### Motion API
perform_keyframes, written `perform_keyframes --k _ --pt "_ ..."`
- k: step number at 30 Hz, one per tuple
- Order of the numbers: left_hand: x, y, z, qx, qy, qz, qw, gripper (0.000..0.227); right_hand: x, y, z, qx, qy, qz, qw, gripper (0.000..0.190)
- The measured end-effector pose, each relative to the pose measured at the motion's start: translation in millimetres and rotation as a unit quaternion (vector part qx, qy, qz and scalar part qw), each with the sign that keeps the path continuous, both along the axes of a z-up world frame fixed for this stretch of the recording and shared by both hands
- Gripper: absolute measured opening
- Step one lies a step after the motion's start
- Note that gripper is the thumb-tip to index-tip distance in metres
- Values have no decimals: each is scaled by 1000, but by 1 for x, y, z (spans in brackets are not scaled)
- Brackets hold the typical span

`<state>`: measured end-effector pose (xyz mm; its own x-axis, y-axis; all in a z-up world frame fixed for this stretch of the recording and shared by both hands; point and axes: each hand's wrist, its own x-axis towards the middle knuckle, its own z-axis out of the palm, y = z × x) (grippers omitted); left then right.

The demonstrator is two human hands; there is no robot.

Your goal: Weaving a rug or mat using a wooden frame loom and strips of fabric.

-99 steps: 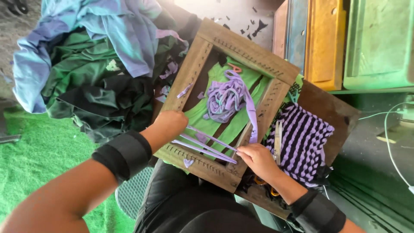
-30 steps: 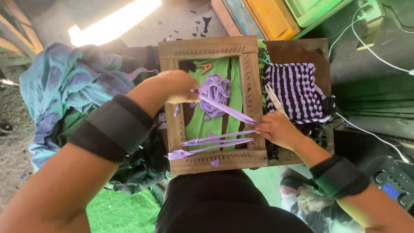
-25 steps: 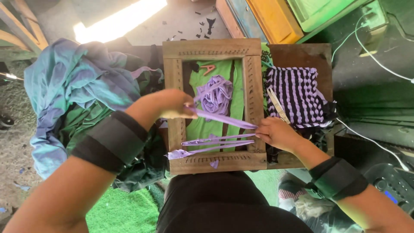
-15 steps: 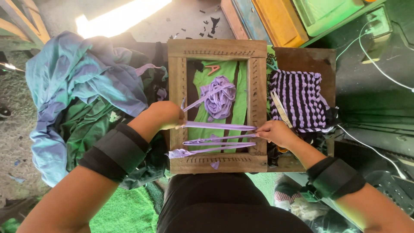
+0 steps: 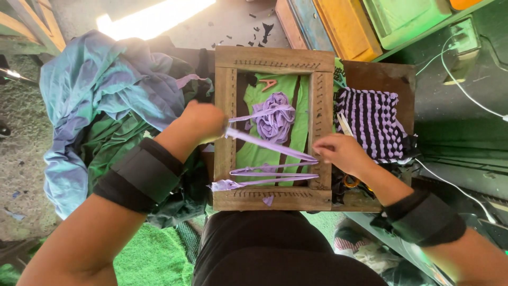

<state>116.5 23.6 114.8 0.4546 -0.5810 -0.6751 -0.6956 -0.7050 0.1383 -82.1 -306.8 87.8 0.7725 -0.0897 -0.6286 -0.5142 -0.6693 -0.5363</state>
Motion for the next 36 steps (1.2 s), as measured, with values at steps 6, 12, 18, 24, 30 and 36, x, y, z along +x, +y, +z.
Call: perform_keyframes --k 6,12,18,24,30,36 --pt "-5 -29 37 -309 -125 -22 942 12 59 80 22 43 -63 161 984 30" --pt "-69 -21 18 -410 -166 -142 885 24 76 94 -15 98 -19 112 989 26" --pt "-149 7 -78 -230 -34 -289 929 48 74 84 -11 107 -47 115 987 21" --pt "-170 -8 -96 -85 28 -313 945 50 68 87 -8 83 -54 135 986 18" --pt "-158 -21 -91 8 72 -320 945 50 61 94 -9 122 -92 135 979 19" --pt "-118 -31 -70 -84 145 -158 973 38 63 116 7 145 -83 108 980 15"
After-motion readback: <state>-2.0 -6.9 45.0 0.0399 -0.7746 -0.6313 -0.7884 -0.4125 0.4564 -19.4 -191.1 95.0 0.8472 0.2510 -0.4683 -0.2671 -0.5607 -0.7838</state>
